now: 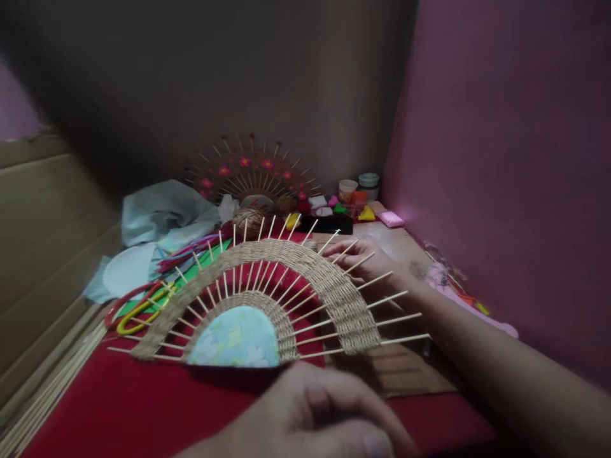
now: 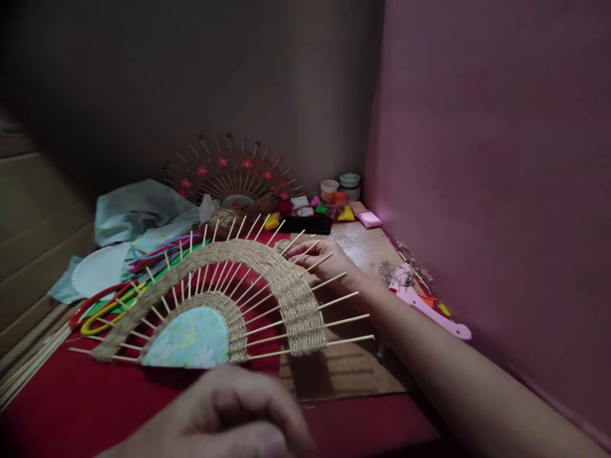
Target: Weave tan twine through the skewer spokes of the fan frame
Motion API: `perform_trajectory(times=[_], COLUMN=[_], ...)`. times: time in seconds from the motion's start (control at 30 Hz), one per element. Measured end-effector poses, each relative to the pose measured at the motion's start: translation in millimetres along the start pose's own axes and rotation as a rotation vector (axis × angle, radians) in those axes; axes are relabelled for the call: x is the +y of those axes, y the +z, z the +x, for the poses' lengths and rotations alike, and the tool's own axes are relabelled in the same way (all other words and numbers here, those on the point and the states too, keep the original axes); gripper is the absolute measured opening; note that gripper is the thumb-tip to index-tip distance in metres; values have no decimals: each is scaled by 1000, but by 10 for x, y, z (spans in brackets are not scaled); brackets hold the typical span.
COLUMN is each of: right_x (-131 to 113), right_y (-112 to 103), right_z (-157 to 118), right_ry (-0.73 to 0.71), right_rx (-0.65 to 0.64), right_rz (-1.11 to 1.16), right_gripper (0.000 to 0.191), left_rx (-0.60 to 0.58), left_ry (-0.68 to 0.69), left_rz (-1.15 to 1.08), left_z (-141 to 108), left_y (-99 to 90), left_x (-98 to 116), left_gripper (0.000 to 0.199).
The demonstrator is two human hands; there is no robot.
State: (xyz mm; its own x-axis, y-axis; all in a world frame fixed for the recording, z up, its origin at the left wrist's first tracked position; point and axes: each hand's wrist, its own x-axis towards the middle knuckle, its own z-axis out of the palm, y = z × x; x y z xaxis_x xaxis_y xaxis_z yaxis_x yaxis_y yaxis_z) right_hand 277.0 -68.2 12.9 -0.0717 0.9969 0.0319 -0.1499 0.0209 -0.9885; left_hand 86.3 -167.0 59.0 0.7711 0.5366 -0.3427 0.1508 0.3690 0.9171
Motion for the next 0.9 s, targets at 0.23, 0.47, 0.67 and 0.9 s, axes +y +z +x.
perform_trajectory(times=[0.23,0.47,0.67,0.9], right_x=[-55,-75,-87,-247], right_y=[23,0,10,-99], right_z=[-36,-57,-43,17], right_ry=[-164,-306,-300,-198], right_rx=[-47,-35,-49,-204], right_rz=[-66,-218,-265,-247], right_gripper=[11,7,8,13], left_rx=[669,720,754,744], left_ry=[566,596,561,742], left_rz=[782,963,1096,1583], left_z=[247,331,349,348], left_y=[-689,-703,-739,-849], left_x=[181,177,121,-25], left_gripper=[31,43,42,49])
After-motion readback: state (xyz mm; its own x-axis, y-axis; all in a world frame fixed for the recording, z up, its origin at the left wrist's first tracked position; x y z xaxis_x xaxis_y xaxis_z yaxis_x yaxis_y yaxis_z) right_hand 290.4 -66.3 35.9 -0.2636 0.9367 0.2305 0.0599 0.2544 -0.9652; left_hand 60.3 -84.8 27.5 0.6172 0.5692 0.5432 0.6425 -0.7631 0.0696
